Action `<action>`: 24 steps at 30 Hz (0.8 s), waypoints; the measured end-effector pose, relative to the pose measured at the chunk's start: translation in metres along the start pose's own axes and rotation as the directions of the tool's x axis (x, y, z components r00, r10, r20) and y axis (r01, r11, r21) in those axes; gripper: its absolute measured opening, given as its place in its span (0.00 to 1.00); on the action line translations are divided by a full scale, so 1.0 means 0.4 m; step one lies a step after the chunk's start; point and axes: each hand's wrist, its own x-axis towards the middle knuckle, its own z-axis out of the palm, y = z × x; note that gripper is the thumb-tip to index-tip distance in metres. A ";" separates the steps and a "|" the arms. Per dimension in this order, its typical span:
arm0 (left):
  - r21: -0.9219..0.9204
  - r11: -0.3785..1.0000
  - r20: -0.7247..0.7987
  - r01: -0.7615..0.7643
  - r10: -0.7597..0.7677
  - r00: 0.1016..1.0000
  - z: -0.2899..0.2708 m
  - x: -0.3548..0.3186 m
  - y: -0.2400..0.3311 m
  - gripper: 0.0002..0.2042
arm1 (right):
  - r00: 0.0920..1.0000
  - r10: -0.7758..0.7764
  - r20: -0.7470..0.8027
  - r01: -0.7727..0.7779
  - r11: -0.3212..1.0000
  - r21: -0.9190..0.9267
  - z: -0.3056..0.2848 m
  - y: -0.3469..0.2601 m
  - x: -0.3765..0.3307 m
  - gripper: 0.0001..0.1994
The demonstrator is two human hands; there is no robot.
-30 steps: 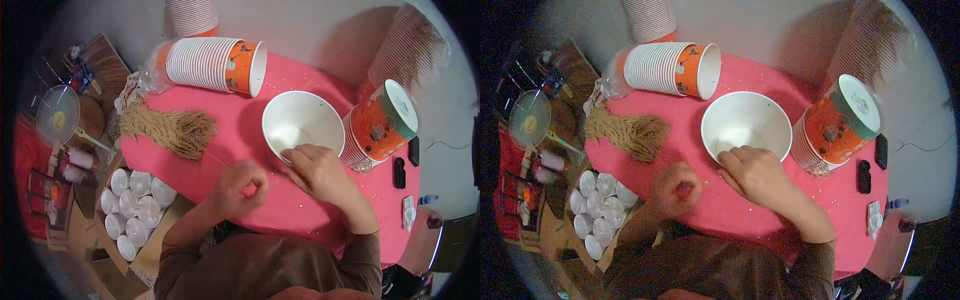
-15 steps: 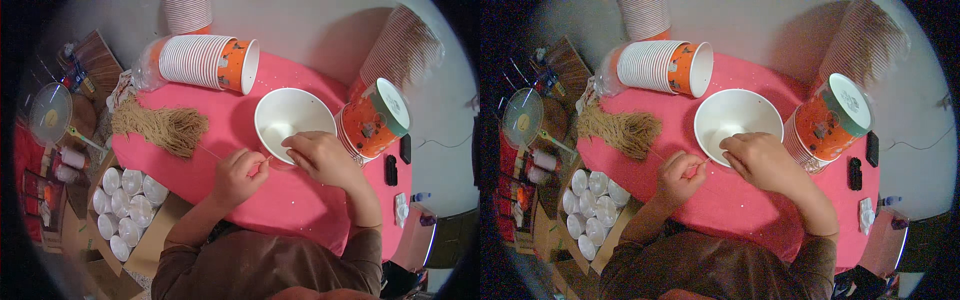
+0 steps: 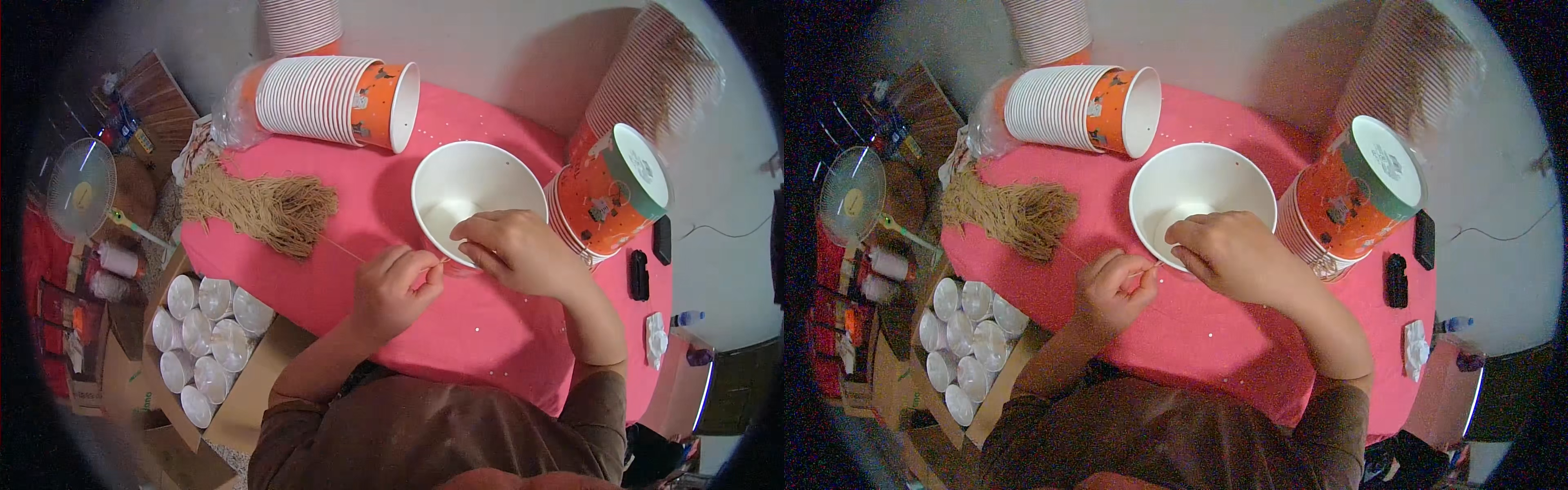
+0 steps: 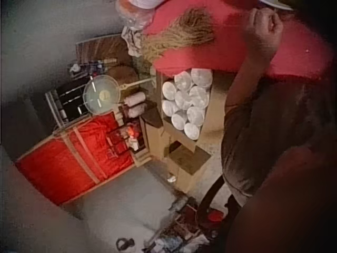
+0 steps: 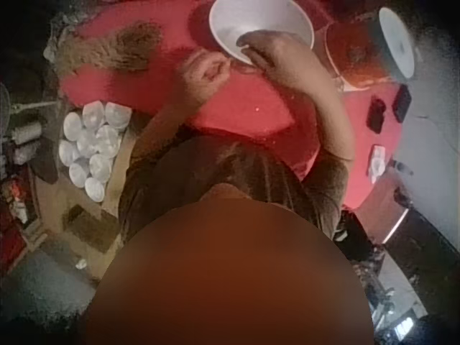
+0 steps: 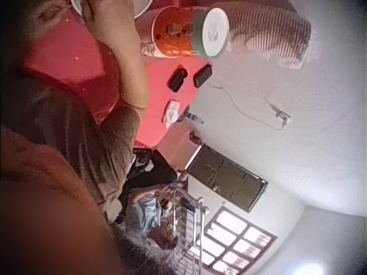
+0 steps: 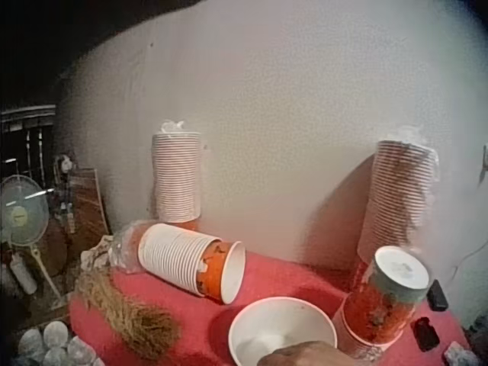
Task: Threading elastic strings through holes in paper buckets to create handles.
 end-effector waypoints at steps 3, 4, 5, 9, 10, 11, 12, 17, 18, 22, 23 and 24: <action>0.027 0.999 -0.009 0.024 -0.024 1.000 0.003 0.005 -0.001 0.07 | 1.000 0.011 0.012 -0.011 1.000 0.006 -0.003 0.000 -0.001 0.07; 0.026 0.999 -0.008 0.024 -0.024 1.000 0.005 0.005 -0.003 0.07 | 1.000 0.012 0.012 -0.012 1.000 0.006 -0.003 0.000 -0.002 0.07; 0.017 0.999 -0.016 0.032 -0.032 0.999 0.007 0.004 -0.007 0.07 | 1.000 0.014 0.012 -0.014 1.000 0.010 -0.002 -0.001 -0.002 0.07; 0.032 0.998 -0.009 0.047 -0.046 0.999 0.005 0.008 -0.001 0.07 | 1.000 0.024 0.018 -0.024 0.999 0.021 -0.002 0.000 -0.004 0.07; 0.031 0.998 -0.009 0.045 -0.045 0.999 0.007 0.006 -0.003 0.07 | 1.000 0.025 0.017 -0.026 0.999 0.020 -0.002 0.000 -0.004 0.07; 0.020 0.999 -0.025 0.044 -0.044 0.999 0.010 0.004 -0.007 0.07 | 0.999 0.025 0.020 -0.026 0.999 0.019 -0.002 0.002 -0.004 0.07; 0.009 0.999 -0.041 0.043 -0.042 0.998 0.013 0.002 -0.009 0.07 | 0.999 0.025 0.023 -0.025 1.000 0.018 -0.002 0.003 -0.003 0.07; 0.001 0.998 -0.047 0.058 -0.058 0.997 0.018 0.000 -0.007 0.07 | 0.999 0.019 0.040 -0.022 0.997 0.073 0.000 0.006 0.004 0.07; -0.008 0.998 -0.050 0.062 -0.062 0.997 0.019 -0.001 -0.008 0.07 | 0.998 0.015 0.056 -0.021 0.994 0.107 0.001 0.008 0.007 0.07; -0.004 0.999 -0.040 0.042 -0.042 0.998 0.024 0.006 -0.004 0.07 | 0.994 -0.006 0.108 -0.016 0.979 0.204 0.007 0.035 0.020 0.06; 0.007 0.999 -0.043 0.040 -0.040 0.998 0.023 0.007 -0.003 0.07 | 0.990 -0.003 0.141 -0.034 0.964 0.263 0.011 0.041 0.025 0.06; 0.017 0.999 -0.046 0.038 -0.037 0.998 0.022 0.007 -0.002 0.07 | 0.985 -0.003 0.174 -0.054 0.946 0.321 0.014 0.046 0.030 0.05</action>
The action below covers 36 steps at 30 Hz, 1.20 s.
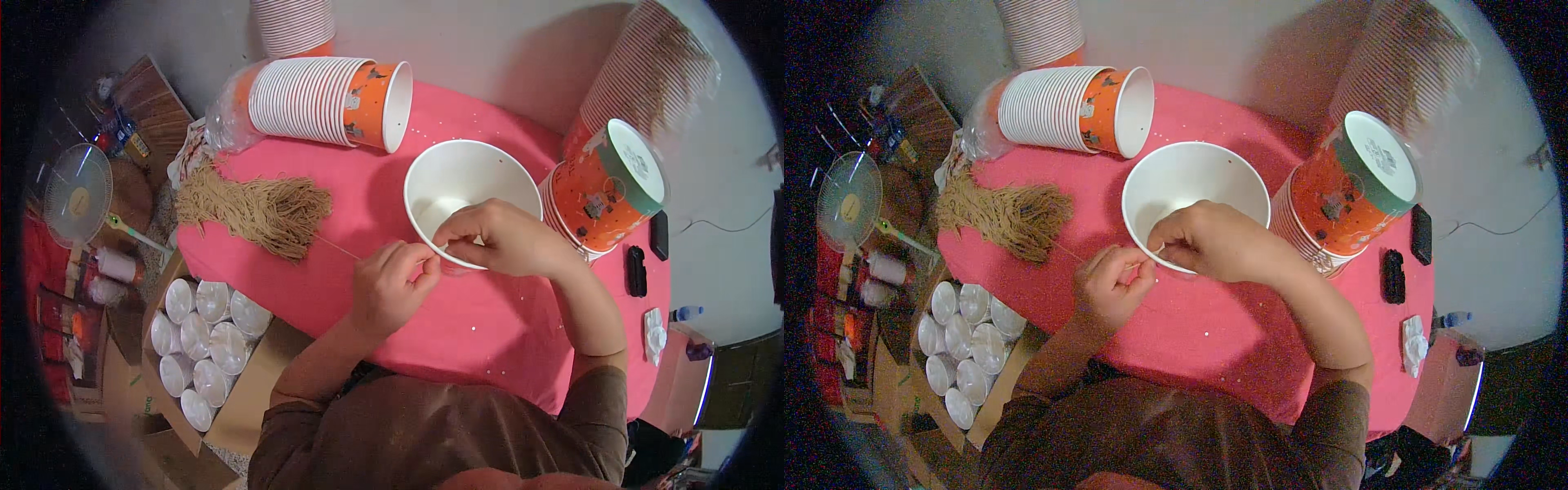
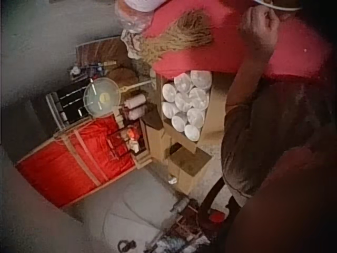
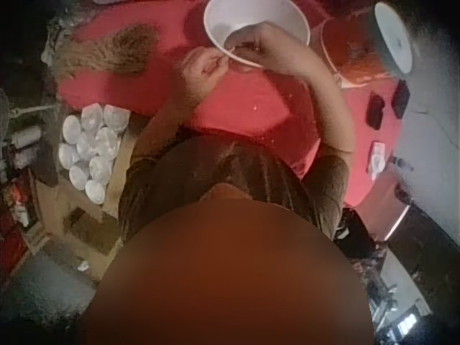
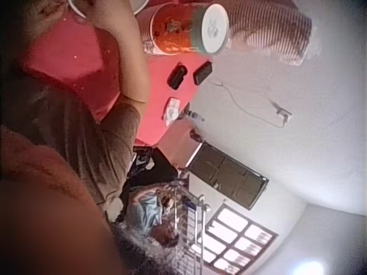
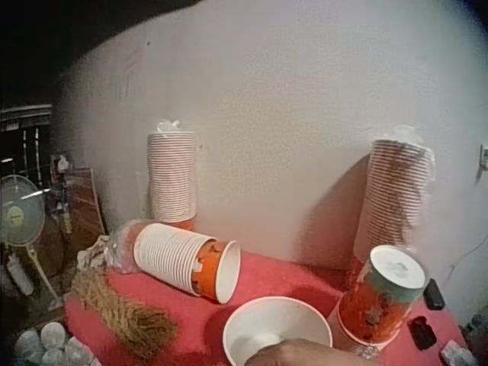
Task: Threading elastic strings through holes in paper buckets to create handles.
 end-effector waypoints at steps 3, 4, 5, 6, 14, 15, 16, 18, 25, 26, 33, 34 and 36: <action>-0.030 0.998 0.033 0.051 -0.050 0.998 -0.002 -0.004 0.003 0.07 | 0.998 0.037 0.047 -0.041 0.995 0.087 0.001 0.014 0.012 0.04; -0.030 0.998 0.033 0.052 -0.051 0.998 -0.005 -0.003 0.005 0.07 | 0.998 0.037 0.048 -0.041 0.995 0.088 0.000 0.015 0.015 0.04; -0.013 0.998 0.042 0.055 -0.055 0.998 -0.008 -0.002 0.008 0.07 | 0.996 0.040 0.075 -0.046 0.996 0.074 -0.001 0.016 0.018 0.04; 0.003 0.998 0.051 0.058 -0.058 0.997 -0.011 -0.001 0.010 0.07 | 0.994 0.045 0.102 -0.051 0.997 0.061 -0.001 0.016 0.019 0.04; 0.021 0.997 0.087 0.077 -0.079 0.993 -0.033 0.003 -0.002 0.12 | 0.999 0.004 -0.053 -0.020 0.954 -0.300 -0.022 -0.019 -0.003 0.06; 0.080 0.996 0.079 0.030 -0.037 0.996 -0.041 0.005 -0.011 0.14 | 0.987 -0.032 -0.156 -0.047 0.878 -0.476 -0.026 -0.025 -0.017 0.07; 0.080 0.996 0.081 0.030 -0.037 0.996 -0.051 0.007 -0.018 0.14 | 0.974 -0.095 -0.206 -0.041 0.820 -0.571 -0.034 -0.028 -0.034 0.09; 0.142 0.985 0.139 0.096 -0.116 0.983 -0.085 0.010 -0.031 0.14 | 0.944 -0.113 -0.310 -0.137 0.720 -0.681 -0.049 -0.046 -0.079 0.10; -0.154 0.957 0.173 0.246 -0.219 0.960 -0.140 0.004 -0.097 0.09 | 0.767 -0.099 -0.634 -0.502 0.524 -0.688 -0.122 -0.052 -0.255 0.09; -0.135 0.948 0.276 0.287 -0.242 0.930 -0.133 0.010 -0.086 0.07 | 0.801 -0.044 -0.597 -0.446 0.621 -0.644 -0.108 -0.046 -0.265 0.09; -0.044 0.963 0.494 0.265 -0.209 0.844 -0.150 0.023 -0.055 0.06 | 0.851 0.073 -0.520 -0.356 0.808 -0.469 -0.077 -0.058 -0.247 0.10; -0.052 0.964 0.503 0.261 -0.200 0.841 -0.149 0.022 -0.049 0.06 | 0.868 0.102 -0.486 -0.329 0.852 -0.408 -0.076 -0.055 -0.251 0.10; -0.038 0.977 0.485 0.208 -0.164 0.859 -0.145 0.021 -0.031 0.08 | 0.879 0.106 -0.466 -0.307 0.872 -0.381 -0.078 -0.049 -0.253 0.10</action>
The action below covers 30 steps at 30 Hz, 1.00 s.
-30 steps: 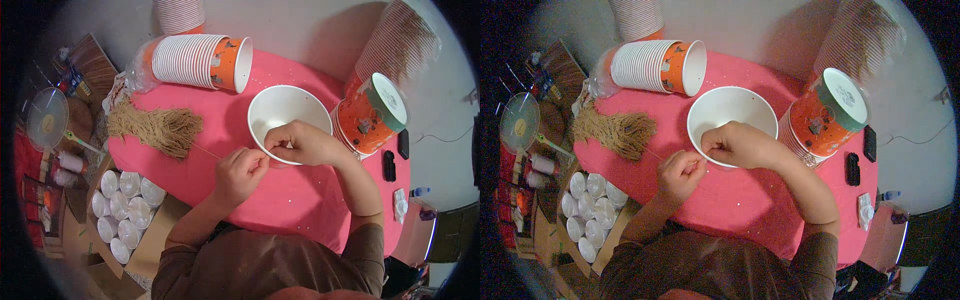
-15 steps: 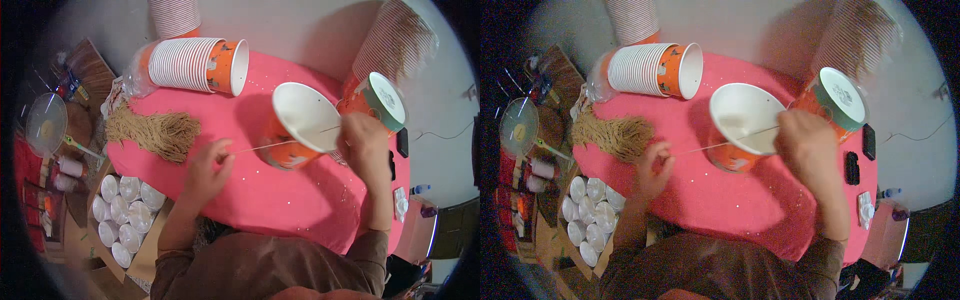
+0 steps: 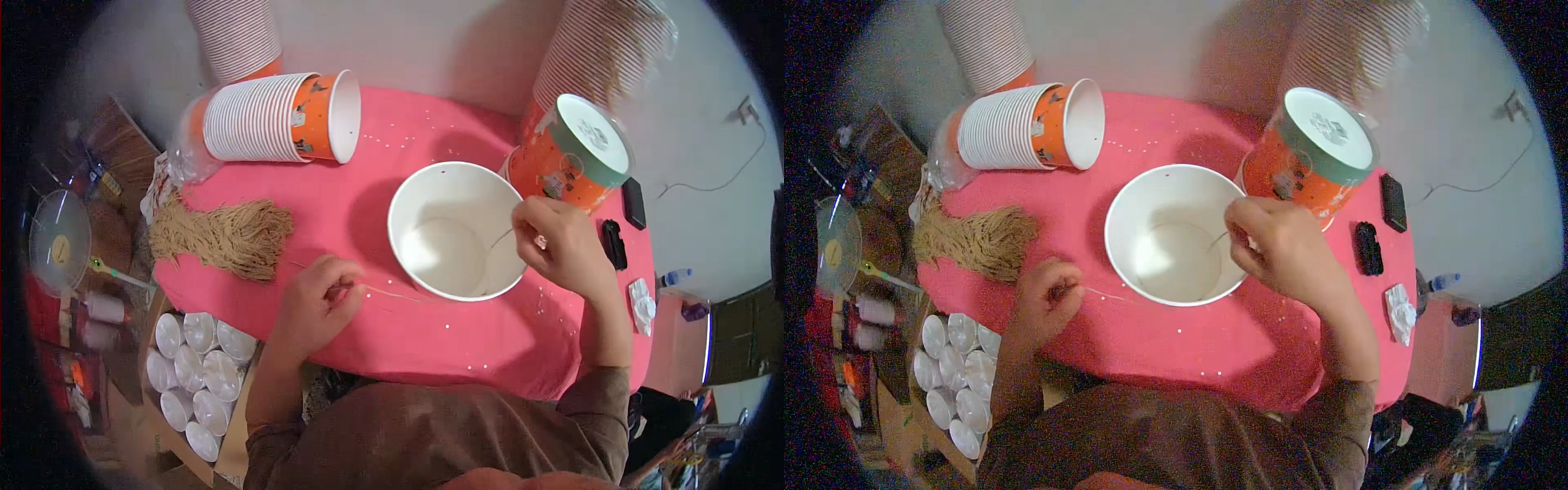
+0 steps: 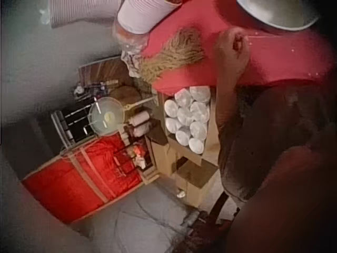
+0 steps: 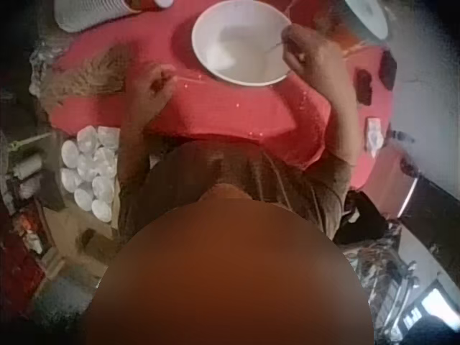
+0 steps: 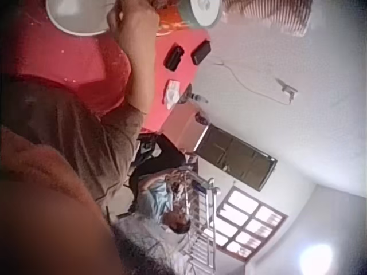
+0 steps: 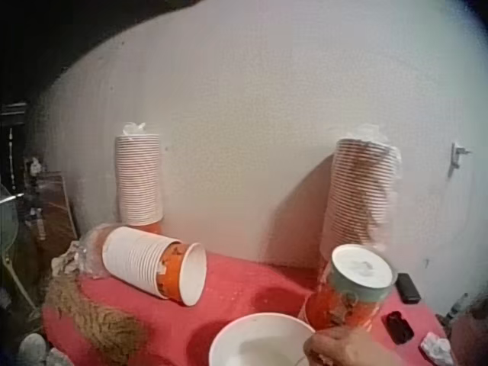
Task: Threading elastic strings through holes in paper buckets to create handles.
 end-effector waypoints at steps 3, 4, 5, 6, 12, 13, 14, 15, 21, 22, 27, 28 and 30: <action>0.019 0.998 -0.078 -0.052 0.053 0.996 0.041 -0.008 0.050 0.11 | 1.000 0.021 -0.005 -0.021 1.000 0.002 0.005 0.003 0.003 0.09; 0.013 0.998 -0.072 -0.058 0.059 0.996 0.060 -0.002 0.067 0.11 | 0.999 -0.021 -0.028 0.021 1.000 0.018 0.004 0.003 0.006 0.09; 0.142 0.963 -0.113 -0.227 0.244 0.963 0.081 0.004 0.087 0.13 | 0.996 -0.067 -0.051 0.069 0.997 0.038 0.004 0.004 0.009 0.09; 0.272 0.885 -0.131 -0.379 0.424 0.896 0.101 0.010 0.106 0.14 | 0.997 -0.064 -0.052 0.066 0.997 0.037 0.005 0.003 0.012 0.09; 0.233 0.873 0.018 -0.429 0.437 0.899 0.171 0.043 0.169 0.17 | 0.977 -0.209 0.036 0.192 0.946 0.261 -0.029 -0.033 0.008 0.08; 0.242 0.888 0.059 -0.391 0.389 0.919 0.180 0.049 0.165 0.16 | 0.978 -0.207 0.035 0.192 0.947 0.259 -0.028 -0.037 -0.001 0.08; 0.243 0.887 0.060 -0.392 0.390 0.919 0.180 0.052 0.158 0.16 | 0.975 -0.222 -0.007 0.218 0.951 0.222 -0.026 -0.042 -0.013 0.08; 0.215 0.907 0.036 -0.361 0.362 0.931 0.175 0.055 0.147 0.14 | 0.970 -0.238 -0.048 0.243 0.953 0.183 -0.021 -0.048 -0.026 0.08; 0.117 0.943 -0.065 -0.312 0.321 0.945 0.170 0.081 0.132 0.11 | 0.986 -0.105 0.126 0.086 0.985 0.146 0.093 -0.061 -0.121 0.09; 0.099 0.945 -0.078 -0.313 0.321 0.944 0.172 0.082 0.133 0.11 | 0.990 0.010 0.139 -0.029 0.990 0.139 0.118 -0.061 -0.127 0.09; 0.064 0.941 -0.096 -0.332 0.337 0.937 0.181 0.081 0.133 0.09 | 0.988 -0.012 -0.156 0.026 0.996 0.088 0.223 -0.032 -0.108 0.10; 0.050 0.947 -0.115 -0.318 0.322 0.940 0.181 0.085 0.135 0.09 | 0.980 -0.028 -0.199 0.040 0.997 0.060 0.239 -0.025 -0.099 0.11; 0.101 0.937 -0.153 -0.334 0.346 0.926 0.184 0.096 0.125 0.09 | 0.970 -0.069 -0.231 0.070 0.998 -0.002 0.246 -0.014 -0.078 0.08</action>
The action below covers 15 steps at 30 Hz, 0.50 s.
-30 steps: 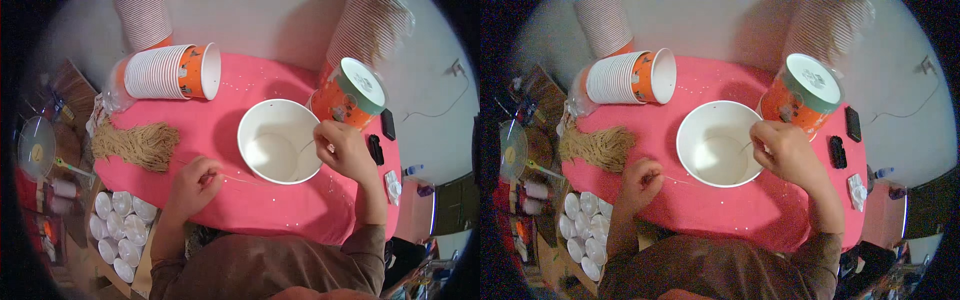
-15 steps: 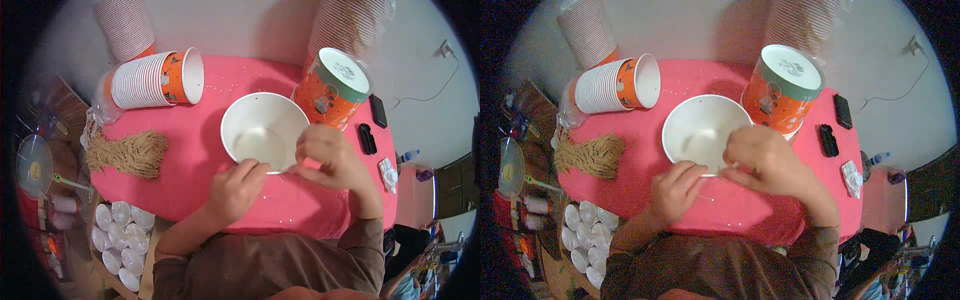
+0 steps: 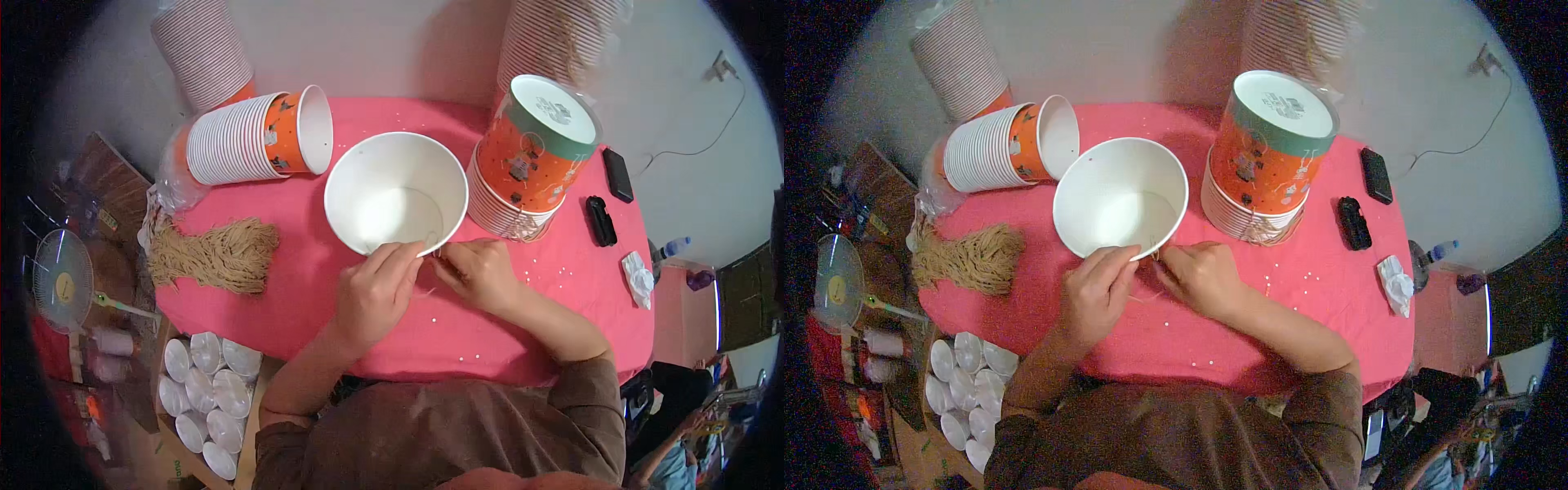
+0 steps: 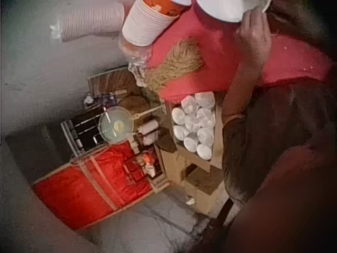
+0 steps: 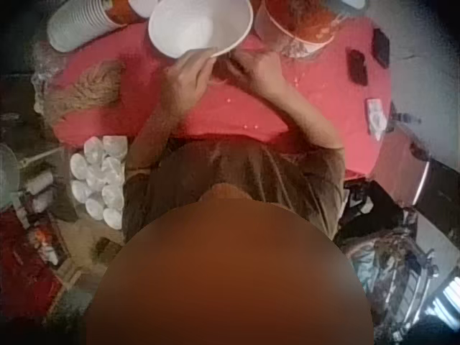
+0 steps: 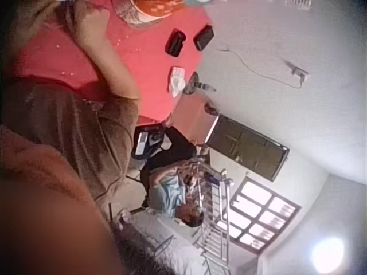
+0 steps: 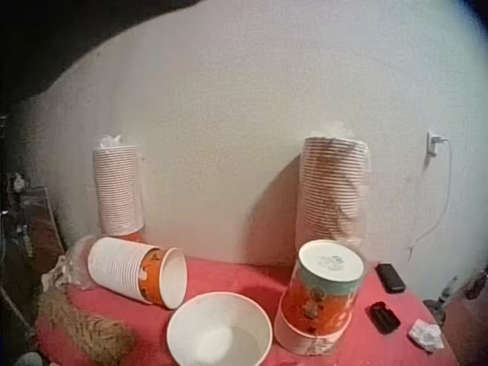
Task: Threading elastic strings through holes in paper buckets to create handles.
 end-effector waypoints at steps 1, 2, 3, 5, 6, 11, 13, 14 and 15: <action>0.046 0.999 -0.038 -0.021 0.023 0.999 0.001 0.003 -0.010 0.08 | 0.999 0.017 -0.027 -0.016 0.999 0.052 0.004 -0.001 0.009 0.07; 0.049 0.998 -0.039 -0.025 0.026 0.999 -0.002 0.008 -0.020 0.08 | 0.998 0.035 -0.053 -0.030 0.994 0.104 0.005 -0.002 0.014 0.07; 0.123 0.992 -0.050 -0.002 0.008 0.999 -0.008 0.016 -0.033 0.07 | 0.998 0.032 -0.058 -0.026 0.994 0.102 -0.001 -0.002 0.015 0.07; 0.251 0.963 -0.058 0.096 -0.084 0.995 -0.029 0.034 -0.068 0.05 | 0.978 0.077 0.193 -0.146 0.914 0.378 -0.022 -0.001 0.017 0.06; 0.275 0.957 -0.094 0.087 -0.064 0.994 -0.034 0.045 -0.097 0.05 | 0.979 0.067 0.191 -0.136 0.916 0.378 -0.037 0.000 0.021 0.06; 0.306 0.949 -0.136 0.073 -0.033 0.990 -0.063 0.070 -0.155 0.08 | 0.870 0.145 0.471 -0.467 0.548 0.694 -0.114 0.029 0.021 0.06; 0.452 0.887 -0.140 0.094 -0.033 0.990 -0.087 0.075 -0.111 0.09 | 0.819 0.163 0.551 -0.558 0.453 0.696 -0.147 0.035 0.036 0.06; 0.591 0.798 -0.146 0.116 -0.035 0.989 -0.101 0.078 -0.082 0.10 | 0.799 0.153 0.582 -0.586 0.415 0.696 -0.160 0.036 0.044 0.06; 0.547 0.830 -0.185 0.105 -0.002 0.983 -0.102 0.076 -0.065 0.10 | 0.778 0.141 0.612 -0.614 0.377 0.694 -0.169 0.038 0.049 0.07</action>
